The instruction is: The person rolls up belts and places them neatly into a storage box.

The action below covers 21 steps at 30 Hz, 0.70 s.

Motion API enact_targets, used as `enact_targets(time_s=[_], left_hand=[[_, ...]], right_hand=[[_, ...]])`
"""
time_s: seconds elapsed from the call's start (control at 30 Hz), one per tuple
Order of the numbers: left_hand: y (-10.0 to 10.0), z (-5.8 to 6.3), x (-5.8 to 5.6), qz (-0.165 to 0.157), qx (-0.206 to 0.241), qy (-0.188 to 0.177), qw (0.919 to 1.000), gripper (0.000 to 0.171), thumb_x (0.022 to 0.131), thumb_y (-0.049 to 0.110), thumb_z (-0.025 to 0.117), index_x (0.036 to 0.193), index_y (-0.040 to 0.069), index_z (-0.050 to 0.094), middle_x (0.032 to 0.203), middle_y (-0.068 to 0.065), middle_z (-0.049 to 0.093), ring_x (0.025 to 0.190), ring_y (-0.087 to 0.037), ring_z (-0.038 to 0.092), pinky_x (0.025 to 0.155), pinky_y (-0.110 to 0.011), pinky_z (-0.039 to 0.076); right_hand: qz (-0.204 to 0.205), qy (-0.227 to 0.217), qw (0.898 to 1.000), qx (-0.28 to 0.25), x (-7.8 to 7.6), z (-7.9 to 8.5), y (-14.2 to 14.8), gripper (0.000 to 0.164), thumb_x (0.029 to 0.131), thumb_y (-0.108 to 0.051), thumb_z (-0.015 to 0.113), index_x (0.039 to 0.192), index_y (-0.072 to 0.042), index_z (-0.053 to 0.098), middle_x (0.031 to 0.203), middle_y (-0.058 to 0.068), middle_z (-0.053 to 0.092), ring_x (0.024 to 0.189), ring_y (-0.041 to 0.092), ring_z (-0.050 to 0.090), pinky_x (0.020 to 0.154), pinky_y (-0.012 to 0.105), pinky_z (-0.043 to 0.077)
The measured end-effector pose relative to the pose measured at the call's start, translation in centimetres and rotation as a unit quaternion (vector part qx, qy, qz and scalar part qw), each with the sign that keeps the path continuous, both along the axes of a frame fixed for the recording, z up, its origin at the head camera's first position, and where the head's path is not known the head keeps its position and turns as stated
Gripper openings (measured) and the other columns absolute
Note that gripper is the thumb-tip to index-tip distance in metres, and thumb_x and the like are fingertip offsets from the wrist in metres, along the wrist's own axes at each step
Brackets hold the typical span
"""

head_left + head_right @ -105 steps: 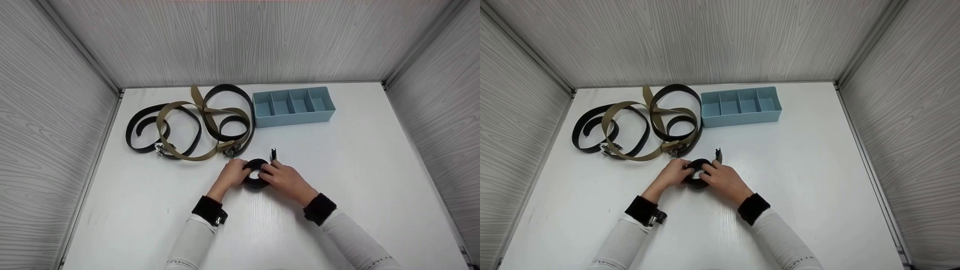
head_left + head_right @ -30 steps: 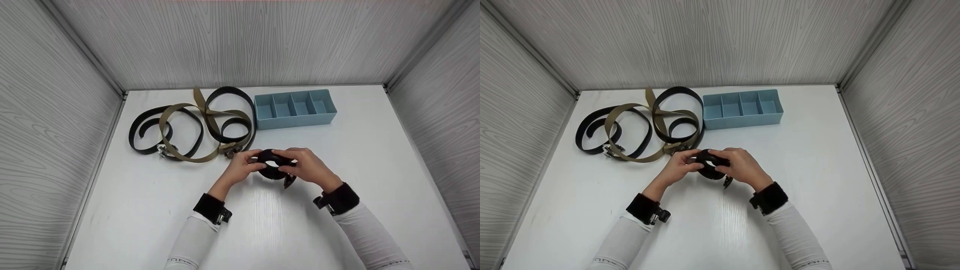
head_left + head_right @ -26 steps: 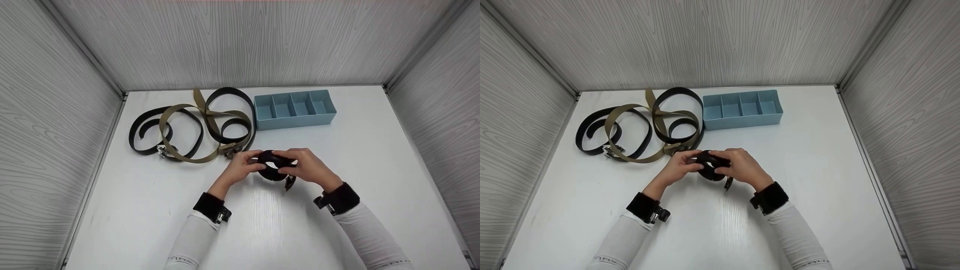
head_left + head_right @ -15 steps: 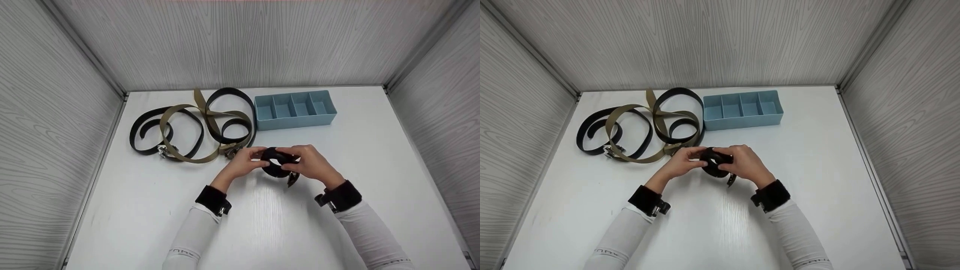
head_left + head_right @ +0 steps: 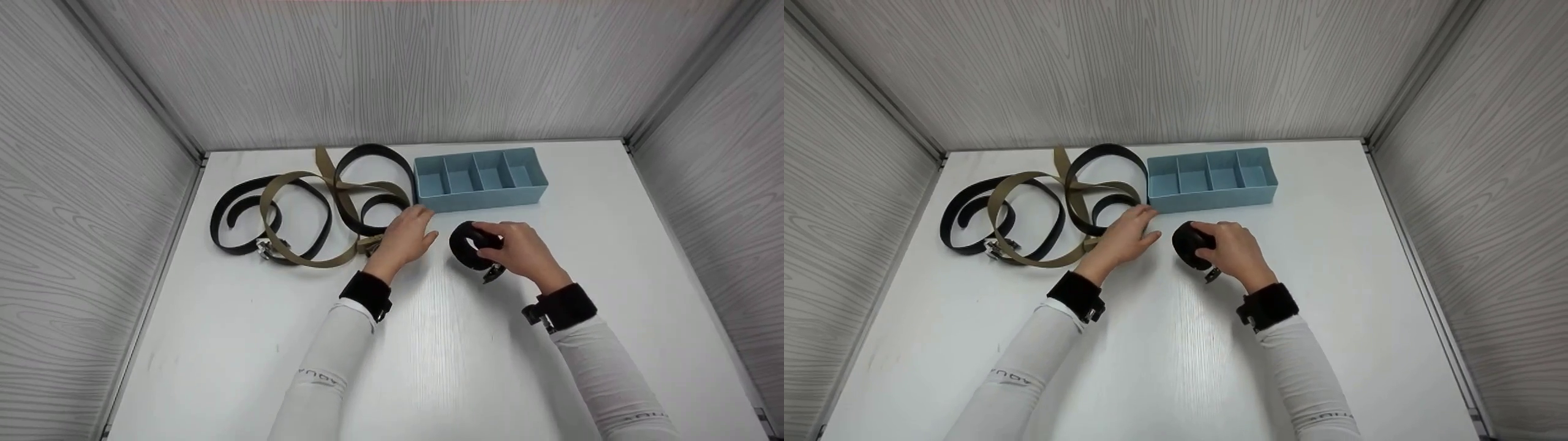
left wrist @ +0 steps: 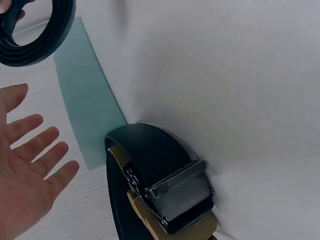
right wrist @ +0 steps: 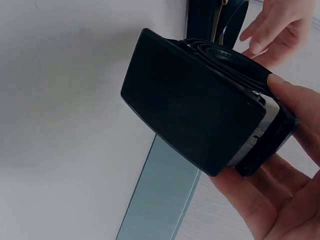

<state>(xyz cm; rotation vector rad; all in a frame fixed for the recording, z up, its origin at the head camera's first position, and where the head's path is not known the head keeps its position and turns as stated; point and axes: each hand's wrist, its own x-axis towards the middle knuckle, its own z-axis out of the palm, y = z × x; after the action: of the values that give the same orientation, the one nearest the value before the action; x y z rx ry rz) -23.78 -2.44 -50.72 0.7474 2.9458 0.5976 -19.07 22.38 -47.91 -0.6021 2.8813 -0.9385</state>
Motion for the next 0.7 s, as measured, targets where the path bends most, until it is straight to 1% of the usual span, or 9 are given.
enact_targets(time_s=[0.07, 0.13, 0.2, 0.27, 0.43, 0.5, 0.57, 0.63, 0.7], left_hand=[[0.2, -0.4, -0.5, 0.008, -0.047, 0.017, 0.9987, 0.048, 0.098, 0.030, 0.060, 0.138, 0.004, 0.053, 0.144, -0.017, 0.045, 0.136, -0.032, 0.039, 0.109, -0.042, 0.032], [0.5, -0.6, -0.9, 0.015, -0.082, 0.021, 0.9963, 0.050, 0.097, 0.031, 0.061, 0.140, 0.006, 0.051, 0.149, -0.016, 0.040, 0.139, -0.032, 0.034, 0.110, -0.045, 0.031], [0.7, -0.8, -1.4, 0.022, -0.107, 0.016, 0.9939, 0.054, 0.098, 0.033, 0.061, 0.144, 0.008, 0.048, 0.154, -0.014, 0.034, 0.142, -0.031, 0.029, 0.111, -0.047, 0.029], [0.9, -1.0, -1.8, 0.027, -0.122, -0.002, 0.9921, 0.058, 0.097, 0.034, 0.061, 0.148, 0.012, 0.043, 0.158, -0.012, 0.028, 0.145, -0.031, 0.024, 0.111, -0.050, 0.027], [1.5, -0.7, -2.4, 0.038, -0.142, -0.062, 0.9873, 0.070, 0.096, 0.036, 0.062, 0.156, 0.020, 0.028, 0.162, -0.009, 0.017, 0.147, -0.031, 0.015, 0.111, -0.055, 0.023], [1.7, -0.6, -2.6, 0.042, -0.144, -0.074, 0.9859, 0.072, 0.096, 0.035, 0.062, 0.156, 0.020, 0.025, 0.162, -0.009, 0.016, 0.148, -0.030, 0.015, 0.111, -0.055, 0.023], [1.8, -0.6, -2.7, 0.043, -0.142, -0.073, 0.9863, 0.073, 0.096, 0.034, 0.063, 0.156, 0.016, 0.026, 0.161, -0.010, 0.019, 0.147, -0.029, 0.017, 0.111, -0.055, 0.025], [2.0, -0.5, -2.6, 0.039, -0.142, -0.065, 0.9870, 0.073, 0.095, 0.033, 0.064, 0.155, 0.011, 0.027, 0.159, -0.012, 0.023, 0.146, -0.028, 0.020, 0.111, -0.051, 0.027], [2.1, -0.6, -2.4, 0.029, -0.136, -0.048, 0.9891, 0.073, 0.094, 0.029, 0.065, 0.153, 0.004, 0.029, 0.156, -0.016, 0.027, 0.144, -0.029, 0.025, 0.111, -0.046, 0.029]], right_hand=[[-0.006, -0.002, 1.000, 0.008, -0.3, -0.1, 0.2, 0.053, 0.083, -0.017, 0.078, 0.134, -0.015, 0.062, 0.102, 0.010, 0.070, 0.063, 0.018, 0.054, 0.063, 0.036, 0.045], [-0.010, 0.000, 1.000, 0.016, -0.7, -0.1, 0.4, 0.054, 0.083, -0.017, 0.078, 0.134, -0.015, 0.061, 0.104, 0.011, 0.070, 0.067, 0.019, 0.054, 0.066, 0.037, 0.045], [-0.015, 0.004, 1.000, 0.021, -1.1, 0.1, 0.7, 0.055, 0.083, -0.018, 0.078, 0.135, -0.015, 0.061, 0.106, 0.012, 0.070, 0.070, 0.020, 0.054, 0.068, 0.038, 0.045], [-0.020, 0.007, 0.999, 0.024, -1.5, 0.3, 0.8, 0.055, 0.084, -0.018, 0.078, 0.135, -0.015, 0.061, 0.110, 0.013, 0.069, 0.073, 0.023, 0.056, 0.070, 0.040, 0.046], [-0.038, 0.024, 0.999, 0.025, -2.6, 1.3, 1.3, 0.054, 0.085, -0.018, 0.076, 0.136, -0.013, 0.059, 0.126, 0.016, 0.063, 0.091, 0.031, 0.065, 0.075, 0.048, 0.049], [-0.048, 0.033, 0.998, 0.026, -3.2, 1.8, 1.5, 0.054, 0.086, -0.018, 0.076, 0.137, -0.013, 0.059, 0.128, 0.017, 0.062, 0.099, 0.034, 0.065, 0.077, 0.049, 0.049], [-0.060, 0.040, 0.997, 0.026, -3.7, 2.2, 1.6, 0.054, 0.086, -0.018, 0.076, 0.137, -0.012, 0.058, 0.127, 0.018, 0.062, 0.103, 0.036, 0.064, 0.077, 0.050, 0.050], [-0.074, 0.050, 0.996, 0.029, -4.2, 2.5, 1.7, 0.055, 0.086, -0.018, 0.076, 0.138, -0.012, 0.058, 0.126, 0.019, 0.062, 0.105, 0.036, 0.063, 0.078, 0.050, 0.050], [-0.087, 0.061, 0.994, 0.029, -4.6, 2.7, 2.0, 0.055, 0.087, -0.018, 0.075, 0.138, -0.011, 0.057, 0.127, 0.020, 0.062, 0.107, 0.038, 0.062, 0.079, 0.050, 0.050]])
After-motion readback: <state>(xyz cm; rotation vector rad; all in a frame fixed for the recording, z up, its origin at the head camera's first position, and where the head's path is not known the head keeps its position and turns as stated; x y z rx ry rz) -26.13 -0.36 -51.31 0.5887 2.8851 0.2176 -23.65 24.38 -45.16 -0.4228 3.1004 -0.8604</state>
